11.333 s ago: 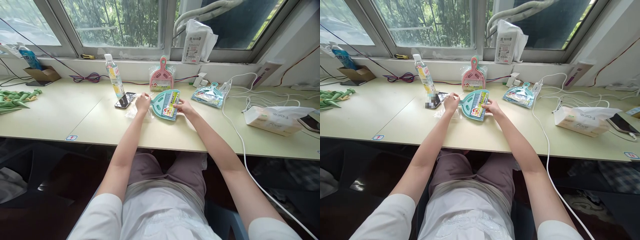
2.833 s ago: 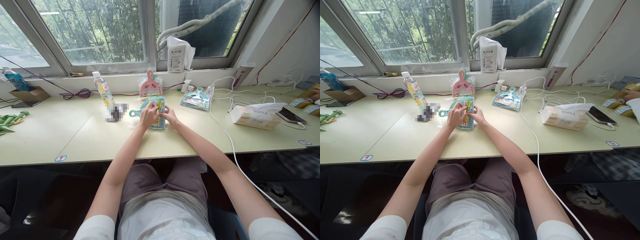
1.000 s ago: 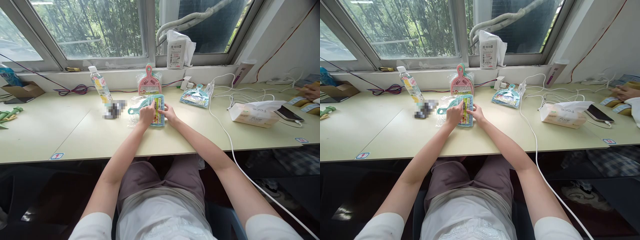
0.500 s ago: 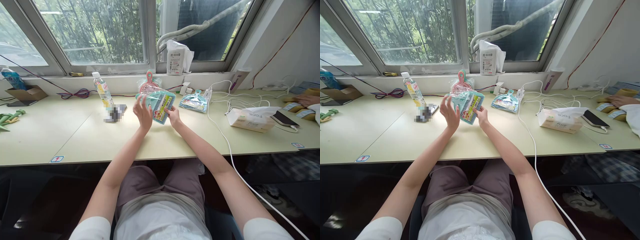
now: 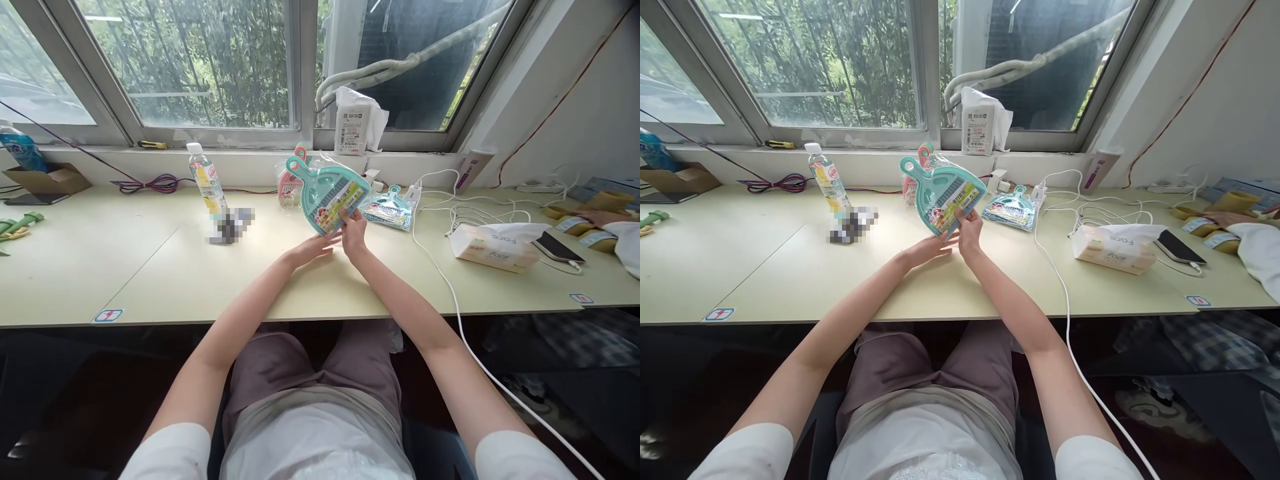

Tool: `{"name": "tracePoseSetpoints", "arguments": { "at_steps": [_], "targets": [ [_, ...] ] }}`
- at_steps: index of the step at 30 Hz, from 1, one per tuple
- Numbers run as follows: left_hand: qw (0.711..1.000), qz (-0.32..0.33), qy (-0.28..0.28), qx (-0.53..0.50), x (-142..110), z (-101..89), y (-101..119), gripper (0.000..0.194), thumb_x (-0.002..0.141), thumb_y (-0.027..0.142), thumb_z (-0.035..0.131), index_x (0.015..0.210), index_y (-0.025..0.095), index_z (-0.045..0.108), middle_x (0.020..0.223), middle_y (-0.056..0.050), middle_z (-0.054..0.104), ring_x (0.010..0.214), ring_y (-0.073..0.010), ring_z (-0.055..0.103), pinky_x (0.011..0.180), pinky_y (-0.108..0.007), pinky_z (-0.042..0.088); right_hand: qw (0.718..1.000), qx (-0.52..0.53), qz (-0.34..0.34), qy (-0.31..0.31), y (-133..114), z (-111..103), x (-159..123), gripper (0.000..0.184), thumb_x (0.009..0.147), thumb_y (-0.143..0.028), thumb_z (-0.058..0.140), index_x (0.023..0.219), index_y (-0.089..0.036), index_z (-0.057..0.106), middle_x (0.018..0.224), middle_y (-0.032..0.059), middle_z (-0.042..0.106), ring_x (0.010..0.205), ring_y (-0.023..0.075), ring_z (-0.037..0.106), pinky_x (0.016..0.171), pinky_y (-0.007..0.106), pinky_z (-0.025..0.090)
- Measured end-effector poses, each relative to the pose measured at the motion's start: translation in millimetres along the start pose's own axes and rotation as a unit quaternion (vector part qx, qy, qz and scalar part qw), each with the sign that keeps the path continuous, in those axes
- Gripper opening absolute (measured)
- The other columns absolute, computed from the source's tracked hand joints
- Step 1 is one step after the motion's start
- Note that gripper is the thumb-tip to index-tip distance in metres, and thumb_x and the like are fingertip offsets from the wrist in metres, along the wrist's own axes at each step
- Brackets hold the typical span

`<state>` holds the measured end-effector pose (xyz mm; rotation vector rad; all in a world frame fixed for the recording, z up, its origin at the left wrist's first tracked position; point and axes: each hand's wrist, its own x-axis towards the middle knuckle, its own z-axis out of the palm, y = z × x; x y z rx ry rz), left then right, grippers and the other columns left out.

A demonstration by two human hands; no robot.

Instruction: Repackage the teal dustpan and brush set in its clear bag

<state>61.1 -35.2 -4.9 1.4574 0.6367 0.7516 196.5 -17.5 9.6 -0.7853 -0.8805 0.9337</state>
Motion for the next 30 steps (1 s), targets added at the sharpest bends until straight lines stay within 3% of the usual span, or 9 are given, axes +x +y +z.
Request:
{"name": "tracePoseSetpoints", "arguments": {
  "at_steps": [2,4,6,9,12,18,23,26,30],
  "targets": [
    [0.999,-0.027,0.008,-0.016,0.5,4.1,-0.1,0.038,0.100,0.041,0.049,0.135,0.032,0.063,0.144,-0.008,0.060,0.138,-0.0187,0.053,0.117,-0.047,0.038,1.000,0.006,0.009,0.003,-2.4,0.2,0.2,0.034,0.078,-0.034,0.069,0.109,-0.022,0.066,0.112,0.0082,0.074,0.114,0.0256,0.067,0.094,0.040,0.059],
    [0.997,-0.010,0.062,-0.037,0.7,5.1,5.0,0.038,0.101,0.040,0.047,0.134,0.033,0.063,0.141,-0.006,0.063,0.136,-0.0182,0.055,0.116,-0.047,0.040,0.999,0.027,0.019,0.007,-2.4,1.3,0.4,0.031,0.078,-0.030,0.069,0.108,-0.021,0.066,0.112,0.0073,0.074,0.114,0.0242,0.067,0.095,0.038,0.059],
    [0.988,0.044,0.126,-0.074,-0.5,3.3,14.3,0.041,0.099,0.042,0.049,0.137,0.032,0.060,0.140,-0.005,0.063,0.137,-0.0198,0.054,0.115,-0.045,0.041,0.998,0.062,0.026,0.018,-0.6,3.8,-0.6,0.026,0.076,-0.027,0.070,0.101,-0.020,0.066,0.110,0.0063,0.075,0.111,0.0229,0.068,0.095,0.037,0.059],
    [0.958,0.124,0.173,-0.195,-4.2,-0.4,27.9,0.048,0.090,0.040,0.062,0.134,0.021,0.062,0.136,-0.007,0.066,0.138,-0.0259,0.052,0.118,-0.043,0.039,0.992,0.110,0.046,0.031,3.1,9.3,-4.7,0.022,0.072,-0.021,0.072,0.093,-0.020,0.064,0.101,0.0045,0.076,0.103,0.0216,0.070,0.093,0.036,0.059],
    [0.937,0.140,0.156,-0.279,-6.2,0.5,31.0,0.041,0.085,0.032,0.067,0.122,0.014,0.069,0.133,-0.010,0.068,0.137,-0.0281,0.053,0.118,-0.042,0.039,0.991,0.119,0.064,-0.009,4.2,13.1,-7.4,0.021,0.074,-0.021,0.071,0.094,-0.020,0.064,0.097,0.0044,0.076,0.102,0.0219,0.071,0.092,0.036,0.060],
    [0.972,0.083,0.100,-0.195,-0.3,15.0,12.9,0.042,0.080,0.030,0.077,0.121,0.022,0.069,0.149,-0.009,0.056,0.147,-0.0305,0.040,0.116,-0.047,0.037,0.995,0.101,0.020,0.006,-8.8,8.8,-0.8,0.020,0.081,-0.022,0.066,0.100,-0.020,0.065,0.098,0.0044,0.075,0.104,0.0207,0.070,0.092,0.034,0.059],
    [0.965,0.123,0.146,-0.182,3.2,12.7,11.6,0.048,0.081,0.044,0.077,0.122,0.022,0.067,0.146,-0.009,0.058,0.144,-0.0316,0.044,0.113,-0.046,0.040,0.993,0.114,0.042,-0.005,-7.9,8.4,-4.3,0.026,0.082,-0.020,0.064,0.108,-0.020,0.065,0.102,0.0050,0.075,0.105,0.0204,0.071,0.094,0.035,0.059],
    [0.952,0.156,0.169,-0.204,1.0,3.3,17.1,0.045,0.076,0.035,0.081,0.115,0.017,0.068,0.134,-0.011,0.067,0.137,-0.0309,0.052,0.114,-0.042,0.041,0.990,0.120,0.069,0.001,0.3,15.1,-12.2,0.026,0.082,-0.018,0.064,0.108,-0.019,0.065,0.104,0.0050,0.075,0.104,0.0199,0.071,0.095,0.035,0.060],
    [0.947,0.141,0.183,-0.222,-4.7,-0.5,19.7,0.037,0.076,0.024,0.080,0.110,0.015,0.069,0.125,-0.011,0.071,0.133,-0.0298,0.056,0.114,-0.041,0.041,0.992,0.110,0.070,0.000,4.7,20.5,-19.4,0.029,0.082,-0.020,0.065,0.111,-0.020,0.065,0.109,0.0054,0.075,0.109,0.0201,0.070,0.097,0.035,0.059]
  ]
}}
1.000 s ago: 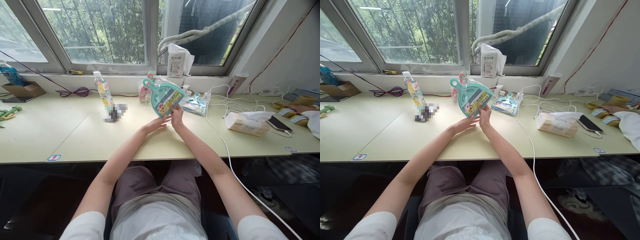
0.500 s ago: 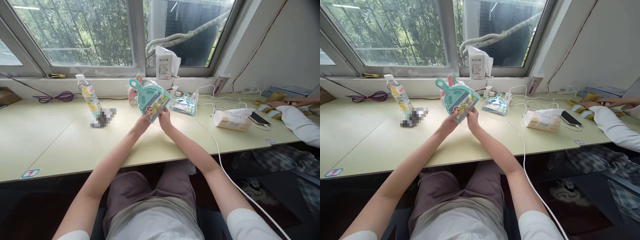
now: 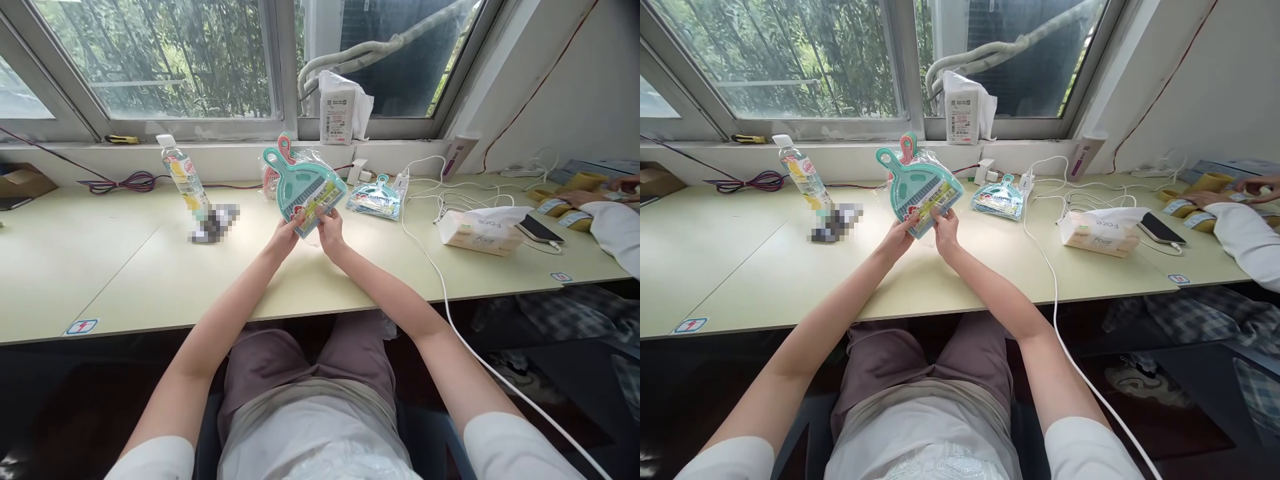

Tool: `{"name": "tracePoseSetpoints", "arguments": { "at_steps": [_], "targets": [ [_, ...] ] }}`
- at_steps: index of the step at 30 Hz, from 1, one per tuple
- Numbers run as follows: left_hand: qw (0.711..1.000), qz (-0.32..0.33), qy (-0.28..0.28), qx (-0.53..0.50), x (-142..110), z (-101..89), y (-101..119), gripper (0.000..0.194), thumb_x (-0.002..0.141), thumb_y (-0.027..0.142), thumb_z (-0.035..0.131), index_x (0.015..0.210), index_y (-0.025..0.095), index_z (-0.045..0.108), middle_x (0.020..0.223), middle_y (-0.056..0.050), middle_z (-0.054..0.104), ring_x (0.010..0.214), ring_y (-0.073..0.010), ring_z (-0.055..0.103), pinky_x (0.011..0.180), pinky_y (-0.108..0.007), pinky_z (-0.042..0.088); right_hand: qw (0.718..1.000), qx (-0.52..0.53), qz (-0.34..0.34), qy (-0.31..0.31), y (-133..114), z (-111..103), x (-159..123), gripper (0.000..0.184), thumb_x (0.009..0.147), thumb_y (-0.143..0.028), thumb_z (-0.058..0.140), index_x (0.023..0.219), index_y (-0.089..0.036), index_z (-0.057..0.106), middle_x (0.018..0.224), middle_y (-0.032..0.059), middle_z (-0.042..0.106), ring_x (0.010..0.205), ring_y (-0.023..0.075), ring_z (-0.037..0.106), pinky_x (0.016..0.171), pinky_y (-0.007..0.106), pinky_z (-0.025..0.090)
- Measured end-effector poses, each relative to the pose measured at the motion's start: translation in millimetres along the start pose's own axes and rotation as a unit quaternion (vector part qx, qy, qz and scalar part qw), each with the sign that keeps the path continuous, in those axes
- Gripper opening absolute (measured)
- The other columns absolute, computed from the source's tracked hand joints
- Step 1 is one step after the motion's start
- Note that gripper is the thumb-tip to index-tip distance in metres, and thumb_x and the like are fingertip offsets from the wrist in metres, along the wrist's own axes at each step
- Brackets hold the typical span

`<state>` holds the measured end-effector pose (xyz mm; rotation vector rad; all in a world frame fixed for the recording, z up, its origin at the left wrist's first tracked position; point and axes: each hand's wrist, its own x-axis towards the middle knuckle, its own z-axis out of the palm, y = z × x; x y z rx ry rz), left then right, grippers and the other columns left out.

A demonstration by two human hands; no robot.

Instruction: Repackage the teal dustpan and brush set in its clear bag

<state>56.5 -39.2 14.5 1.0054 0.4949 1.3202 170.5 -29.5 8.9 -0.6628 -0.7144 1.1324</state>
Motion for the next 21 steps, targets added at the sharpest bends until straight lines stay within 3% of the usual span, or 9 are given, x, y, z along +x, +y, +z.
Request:
{"name": "tracePoseSetpoints", "arguments": {
  "at_steps": [6,14,18,21],
  "targets": [
    [0.995,-0.074,-0.056,0.030,-8.0,3.1,-5.3,0.041,0.078,0.024,0.077,0.118,0.023,0.069,0.139,-0.006,0.063,0.142,-0.0296,0.046,0.116,-0.048,0.037,1.000,0.017,-0.012,0.012,-10.5,-1.5,-1.9,0.034,0.083,-0.019,0.064,0.117,-0.019,0.064,0.111,0.0057,0.075,0.112,0.0197,0.069,0.100,0.035,0.057],
    [0.988,-0.098,-0.095,0.078,-8.1,-0.2,-8.5,0.053,0.077,0.033,0.080,0.127,0.029,0.064,0.151,-0.006,0.053,0.146,-0.0317,0.040,0.113,-0.049,0.036,0.999,0.025,-0.005,0.037,-8.9,-2.9,1.2,0.036,0.082,-0.018,0.065,0.118,-0.020,0.064,0.112,0.0051,0.075,0.108,0.0191,0.071,0.102,0.036,0.056],
    [0.989,-0.096,-0.077,0.087,-6.5,1.9,-11.0,0.054,0.078,0.042,0.078,0.127,0.026,0.064,0.147,-0.009,0.057,0.142,-0.0317,0.046,0.111,-0.046,0.039,0.998,0.026,0.007,0.048,-8.4,-4.6,4.2,0.034,0.083,-0.017,0.064,0.117,-0.019,0.064,0.112,0.0054,0.075,0.104,0.0185,0.072,0.099,0.035,0.057],
    [0.996,-0.051,-0.026,0.074,-1.4,1.0,-10.6,0.052,0.078,0.046,0.076,0.123,0.023,0.064,0.140,-0.009,0.062,0.138,-0.0300,0.050,0.110,-0.042,0.042,0.998,0.021,0.014,0.055,-7.6,-4.7,5.2,0.034,0.083,-0.015,0.063,0.117,-0.020,0.065,0.112,0.0048,0.075,0.104,0.0176,0.072,0.099,0.034,0.058]
  ]
}}
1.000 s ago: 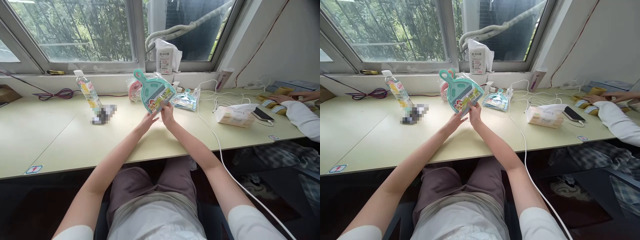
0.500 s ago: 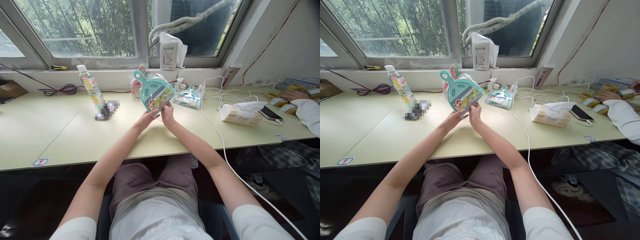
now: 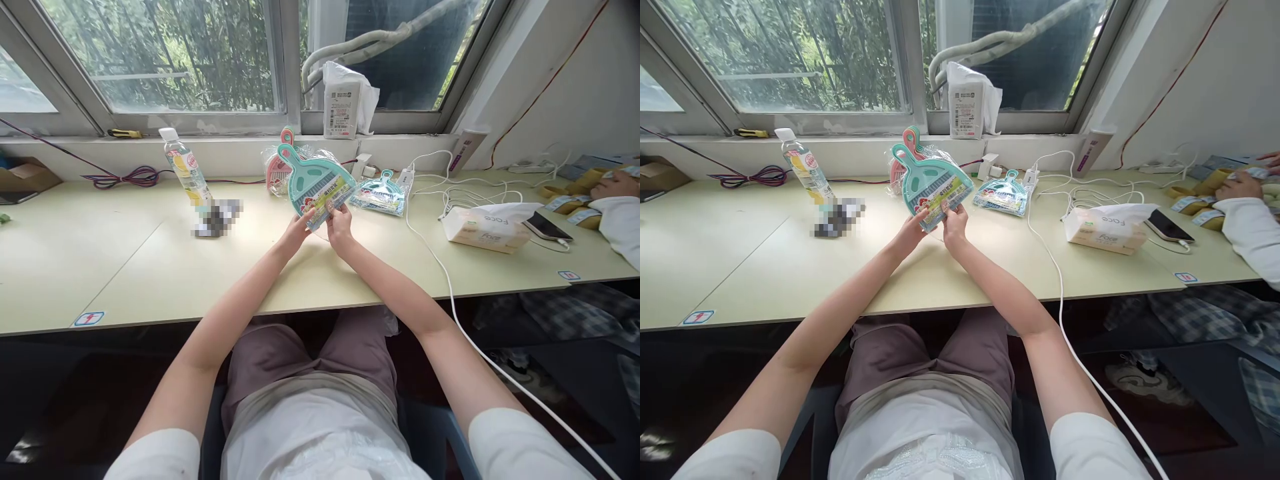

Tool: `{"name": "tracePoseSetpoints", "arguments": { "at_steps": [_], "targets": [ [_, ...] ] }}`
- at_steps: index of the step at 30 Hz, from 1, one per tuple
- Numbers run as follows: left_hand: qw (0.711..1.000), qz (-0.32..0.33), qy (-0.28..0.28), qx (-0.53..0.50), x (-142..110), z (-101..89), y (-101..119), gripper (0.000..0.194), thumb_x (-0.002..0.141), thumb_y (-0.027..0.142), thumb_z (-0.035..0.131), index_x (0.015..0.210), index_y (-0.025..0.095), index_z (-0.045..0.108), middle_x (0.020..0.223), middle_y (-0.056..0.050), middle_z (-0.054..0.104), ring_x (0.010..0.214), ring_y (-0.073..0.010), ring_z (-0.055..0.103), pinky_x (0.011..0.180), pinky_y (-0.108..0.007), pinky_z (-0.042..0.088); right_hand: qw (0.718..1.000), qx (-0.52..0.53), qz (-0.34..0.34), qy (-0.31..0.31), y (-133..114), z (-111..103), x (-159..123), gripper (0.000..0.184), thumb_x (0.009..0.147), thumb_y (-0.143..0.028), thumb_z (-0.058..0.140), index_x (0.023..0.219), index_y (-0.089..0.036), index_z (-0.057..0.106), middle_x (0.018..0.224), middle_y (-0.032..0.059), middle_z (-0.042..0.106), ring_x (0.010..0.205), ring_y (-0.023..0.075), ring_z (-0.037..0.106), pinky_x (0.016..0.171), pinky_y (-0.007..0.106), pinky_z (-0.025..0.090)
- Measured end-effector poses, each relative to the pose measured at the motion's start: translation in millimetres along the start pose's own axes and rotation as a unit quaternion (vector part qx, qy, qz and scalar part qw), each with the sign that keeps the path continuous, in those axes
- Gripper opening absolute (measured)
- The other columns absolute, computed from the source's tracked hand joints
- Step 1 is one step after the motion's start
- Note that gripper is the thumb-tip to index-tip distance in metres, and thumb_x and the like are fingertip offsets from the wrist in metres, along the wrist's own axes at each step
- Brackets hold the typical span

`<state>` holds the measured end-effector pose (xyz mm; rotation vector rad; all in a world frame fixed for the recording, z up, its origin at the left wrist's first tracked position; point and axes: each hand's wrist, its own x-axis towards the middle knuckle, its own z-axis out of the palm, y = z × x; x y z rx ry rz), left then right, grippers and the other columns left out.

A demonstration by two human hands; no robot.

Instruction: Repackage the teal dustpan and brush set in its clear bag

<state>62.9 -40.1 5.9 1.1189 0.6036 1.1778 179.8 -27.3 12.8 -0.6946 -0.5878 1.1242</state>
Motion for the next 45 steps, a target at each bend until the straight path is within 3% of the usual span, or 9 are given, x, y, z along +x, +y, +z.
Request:
{"name": "tracePoseSetpoints", "arguments": {
  "at_steps": [12,16,19,24,26,29,33,38,45],
  "targets": [
    [0.993,-0.018,0.106,0.050,10.7,-12.5,-4.5,0.046,0.067,0.024,0.075,0.110,0.022,0.059,0.119,-0.007,0.070,0.116,-0.0272,0.064,0.098,-0.045,0.054,0.998,-0.049,0.025,0.004,15.0,-9.7,10.8,0.024,0.081,-0.013,0.063,0.104,-0.019,0.064,0.101,0.0038,0.076,0.098,0.0173,0.073,0.094,0.033,0.060],
    [0.988,-0.021,0.148,0.037,16.4,-20.6,3.2,0.050,0.065,0.017,0.071,0.113,0.024,0.057,0.116,-0.005,0.071,0.108,-0.0264,0.067,0.093,-0.047,0.059,0.994,-0.061,0.084,-0.036,10.1,-11.3,23.9,0.007,0.091,-0.017,0.057,0.093,-0.018,0.064,0.088,0.0030,0.076,0.086,0.0157,0.074,0.093,0.035,0.061],
    [0.985,-0.031,0.169,0.017,20.4,-35.9,14.0,0.053,0.062,0.012,0.067,0.113,0.023,0.057,0.109,-0.005,0.072,0.100,-0.0266,0.070,0.088,-0.048,0.061,0.985,-0.101,0.117,-0.075,2.7,-16.0,33.1,0.022,0.100,-0.022,0.048,0.087,-0.016,0.064,0.078,0.0057,0.076,0.078,0.0161,0.074,0.093,0.037,0.061],
    [0.982,-0.046,0.185,-0.009,20.4,-64.6,27.3,0.056,0.066,0.010,0.061,0.120,0.020,0.056,0.106,-0.007,0.072,0.091,-0.0278,0.074,0.077,-0.041,0.062,0.974,-0.220,0.014,-0.058,-8.4,-36.5,48.5,0.022,0.097,-0.014,0.046,0.087,-0.016,0.065,0.078,0.0061,0.075,0.079,0.0168,0.075,0.096,0.043,0.058],
    [0.982,-0.059,0.179,-0.030,20.0,-70.1,27.1,0.053,0.067,0.009,0.060,0.120,0.016,0.056,0.106,-0.009,0.072,0.091,-0.0284,0.075,0.074,-0.037,0.061,0.950,-0.296,-0.084,-0.057,-12.9,-44.4,53.5,0.025,0.087,-0.004,0.050,0.096,-0.019,0.067,0.093,0.0056,0.076,0.095,0.0191,0.073,0.103,0.046,0.054],
    [0.982,-0.078,0.160,-0.056,21.0,-71.3,22.5,0.045,0.070,0.009,0.059,0.115,0.013,0.058,0.100,-0.010,0.073,0.090,-0.0272,0.075,0.071,-0.033,0.060,0.858,-0.435,-0.228,-0.150,-18.7,-50.6,55.9,0.053,0.070,0.007,0.051,0.110,-0.023,0.070,0.125,0.0049,0.070,0.131,0.0233,0.057,0.121,0.049,0.035],
    [0.984,-0.071,0.152,-0.057,23.0,-69.0,16.9,0.043,0.072,0.012,0.061,0.114,0.016,0.057,0.092,-0.005,0.073,0.083,-0.0219,0.074,0.074,-0.031,0.060,0.767,-0.525,-0.285,-0.234,-20.8,-51.9,52.3,0.069,0.067,0.007,0.051,0.127,-0.025,0.065,0.143,0.0037,0.060,0.141,0.0260,0.045,0.126,0.050,0.025],
    [0.982,-0.082,0.162,-0.045,20.8,-67.2,19.0,0.041,0.068,0.011,0.060,0.109,0.015,0.059,0.083,-0.004,0.071,0.070,-0.0171,0.069,0.072,-0.030,0.060,0.796,-0.494,-0.289,-0.197,-22.1,-53.6,52.2,0.057,0.077,-0.014,0.069,0.131,-0.030,0.063,0.142,0.0029,0.061,0.135,0.0280,0.049,0.117,0.050,0.038],
    [0.985,-0.131,0.111,-0.024,14.7,-72.6,27.1,0.041,0.069,0.014,0.060,0.110,0.015,0.059,0.084,-0.007,0.071,0.056,-0.0150,0.064,0.042,-0.022,0.045,0.876,-0.365,-0.255,-0.188,-23.4,-49.8,53.3,0.007,0.079,-0.026,0.076,0.082,-0.031,0.079,0.119,-0.0009,0.075,0.123,0.0245,0.061,0.119,0.048,0.036]
  ]
}}
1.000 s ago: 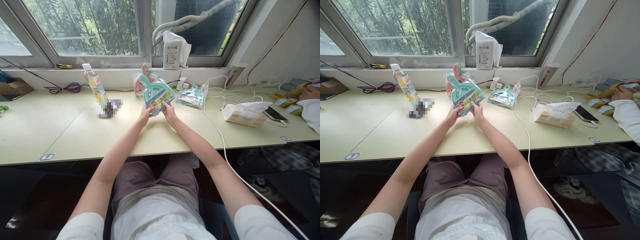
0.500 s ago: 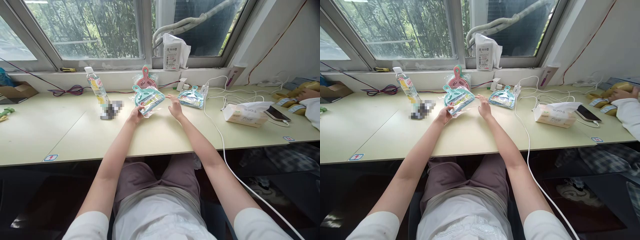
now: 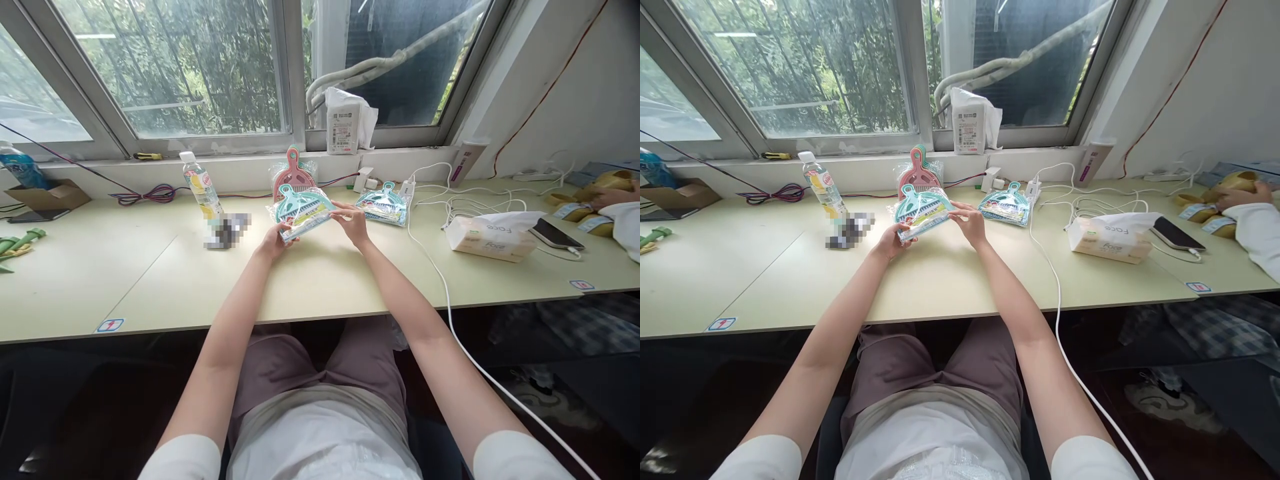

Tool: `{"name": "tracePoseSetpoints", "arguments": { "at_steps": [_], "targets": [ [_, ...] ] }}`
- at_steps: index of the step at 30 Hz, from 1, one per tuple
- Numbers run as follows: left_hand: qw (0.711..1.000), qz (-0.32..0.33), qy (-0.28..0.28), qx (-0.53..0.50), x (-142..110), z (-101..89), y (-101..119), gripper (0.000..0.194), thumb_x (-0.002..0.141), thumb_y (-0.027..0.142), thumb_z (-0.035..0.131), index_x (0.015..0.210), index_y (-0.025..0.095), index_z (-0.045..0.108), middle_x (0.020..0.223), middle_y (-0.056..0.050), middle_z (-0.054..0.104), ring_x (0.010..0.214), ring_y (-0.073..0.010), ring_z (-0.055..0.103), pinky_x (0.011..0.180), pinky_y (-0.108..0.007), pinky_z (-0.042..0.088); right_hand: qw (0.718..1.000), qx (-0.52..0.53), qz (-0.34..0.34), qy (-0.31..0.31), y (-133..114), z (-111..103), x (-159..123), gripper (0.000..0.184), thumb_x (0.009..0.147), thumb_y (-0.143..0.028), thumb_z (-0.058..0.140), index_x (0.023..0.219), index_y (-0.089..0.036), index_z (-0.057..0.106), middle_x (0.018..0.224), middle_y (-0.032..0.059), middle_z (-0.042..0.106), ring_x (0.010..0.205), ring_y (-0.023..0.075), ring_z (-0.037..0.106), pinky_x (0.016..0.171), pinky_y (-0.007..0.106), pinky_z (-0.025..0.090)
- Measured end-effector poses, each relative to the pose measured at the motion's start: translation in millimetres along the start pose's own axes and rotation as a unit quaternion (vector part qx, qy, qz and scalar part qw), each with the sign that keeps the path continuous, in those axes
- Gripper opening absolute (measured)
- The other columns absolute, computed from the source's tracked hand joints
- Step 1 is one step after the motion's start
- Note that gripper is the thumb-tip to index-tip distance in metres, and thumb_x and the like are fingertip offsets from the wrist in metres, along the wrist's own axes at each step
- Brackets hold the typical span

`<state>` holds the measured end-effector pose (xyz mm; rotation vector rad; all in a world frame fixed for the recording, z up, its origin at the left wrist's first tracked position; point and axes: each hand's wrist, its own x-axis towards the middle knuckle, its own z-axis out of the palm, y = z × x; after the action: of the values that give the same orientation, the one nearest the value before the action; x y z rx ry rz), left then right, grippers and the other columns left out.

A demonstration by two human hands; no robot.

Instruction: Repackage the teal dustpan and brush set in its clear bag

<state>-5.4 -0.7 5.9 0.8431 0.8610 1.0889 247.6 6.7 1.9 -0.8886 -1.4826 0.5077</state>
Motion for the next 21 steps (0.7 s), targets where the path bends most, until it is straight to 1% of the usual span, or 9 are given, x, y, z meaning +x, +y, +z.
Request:
{"name": "tracePoseSetpoints", "arguments": {
  "at_steps": [2,4,6,8,11,13,16,19,21],
  "targets": [
    [0.999,-0.017,-0.026,0.012,-0.2,-3.6,0.7,0.040,0.071,0.013,0.061,0.111,0.015,0.058,0.083,-0.008,0.072,0.051,-0.0131,0.060,0.039,-0.022,0.043,1.000,0.014,0.013,0.012,-1.9,0.8,-1.0,0.006,0.078,-0.026,0.077,0.079,-0.031,0.079,0.116,-0.0009,0.076,0.121,0.0246,0.062,0.118,0.048,0.038],
    [0.997,-0.029,-0.061,0.024,0.1,-6.8,0.7,0.037,0.073,0.014,0.061,0.111,0.015,0.059,0.085,-0.010,0.074,0.047,-0.0120,0.058,0.038,-0.021,0.042,0.999,0.013,0.022,0.023,-3.4,1.3,-2.7,0.006,0.078,-0.026,0.077,0.080,-0.031,0.080,0.114,-0.0004,0.077,0.117,0.0242,0.064,0.113,0.046,0.044],
    [0.994,-0.037,-0.099,0.039,0.6,-9.7,0.4,0.033,0.077,0.015,0.061,0.110,0.014,0.060,0.088,-0.013,0.075,0.047,-0.0121,0.059,0.037,-0.021,0.040,0.999,0.015,0.030,0.036,-4.1,2.0,-4.6,0.004,0.077,-0.027,0.077,0.080,-0.030,0.080,0.112,0.0005,0.077,0.113,0.0238,0.064,0.103,0.043,0.052],
    [0.989,-0.045,-0.127,0.054,1.1,-12.1,0.2,0.032,0.078,0.016,0.061,0.110,0.014,0.061,0.089,-0.015,0.076,0.047,-0.0131,0.061,0.036,-0.021,0.040,0.998,0.021,0.035,0.048,-3.5,3.3,-6.3,0.004,0.075,-0.028,0.078,0.079,-0.028,0.079,0.111,0.0018,0.077,0.109,0.0236,0.064,0.092,0.040,0.058],
    [0.984,-0.049,-0.154,0.074,1.4,-14.7,0.5,0.037,0.078,0.017,0.061,0.115,0.014,0.062,0.087,-0.015,0.077,0.050,-0.0153,0.065,0.038,-0.022,0.042,0.999,0.011,0.022,0.045,0.1,5.4,-7.4,0.006,0.076,-0.031,0.077,0.078,-0.026,0.079,0.112,0.0041,0.074,0.102,0.0227,0.065,0.082,0.037,0.059],
    [0.983,-0.049,-0.156,0.089,1.2,-15.3,0.7,0.042,0.078,0.017,0.060,0.120,0.013,0.061,0.086,-0.015,0.077,0.051,-0.0167,0.066,0.040,-0.022,0.044,0.999,-0.018,0.005,0.035,4.2,5.9,-6.8,0.009,0.079,-0.033,0.074,0.080,-0.025,0.078,0.114,0.0056,0.072,0.099,0.0225,0.064,0.082,0.037,0.058],
    [0.981,-0.049,-0.151,0.111,0.0,-14.4,0.7,0.049,0.077,0.017,0.057,0.126,0.010,0.060,0.089,-0.017,0.078,0.052,-0.0181,0.068,0.044,-0.025,0.047,0.996,-0.079,-0.005,0.034,11.7,5.3,-4.2,0.010,0.080,-0.033,0.073,0.078,-0.023,0.077,0.108,0.0061,0.069,0.088,0.0205,0.063,0.089,0.039,0.055],
    [0.977,-0.055,-0.158,0.132,-2.5,-13.1,1.8,0.057,0.077,0.018,0.057,0.133,0.008,0.056,0.095,-0.019,0.078,0.054,-0.0196,0.069,0.048,-0.027,0.049,0.992,-0.125,0.012,0.025,18.0,4.8,-1.5,0.007,0.076,-0.028,0.076,0.076,-0.021,0.074,0.101,0.0044,0.066,0.073,0.0153,0.057,0.094,0.040,0.051],
    [0.974,-0.061,-0.170,0.139,-4.8,-13.0,3.3,0.057,0.078,0.018,0.057,0.134,0.008,0.055,0.098,-0.020,0.077,0.055,-0.0192,0.068,0.049,-0.027,0.049,0.992,-0.120,0.032,0.021,20.2,5.4,-1.0,0.009,0.073,-0.025,0.077,0.076,-0.020,0.070,0.100,0.0039,0.065,0.070,0.0135,0.055,0.090,0.038,0.052]
  ]
}}
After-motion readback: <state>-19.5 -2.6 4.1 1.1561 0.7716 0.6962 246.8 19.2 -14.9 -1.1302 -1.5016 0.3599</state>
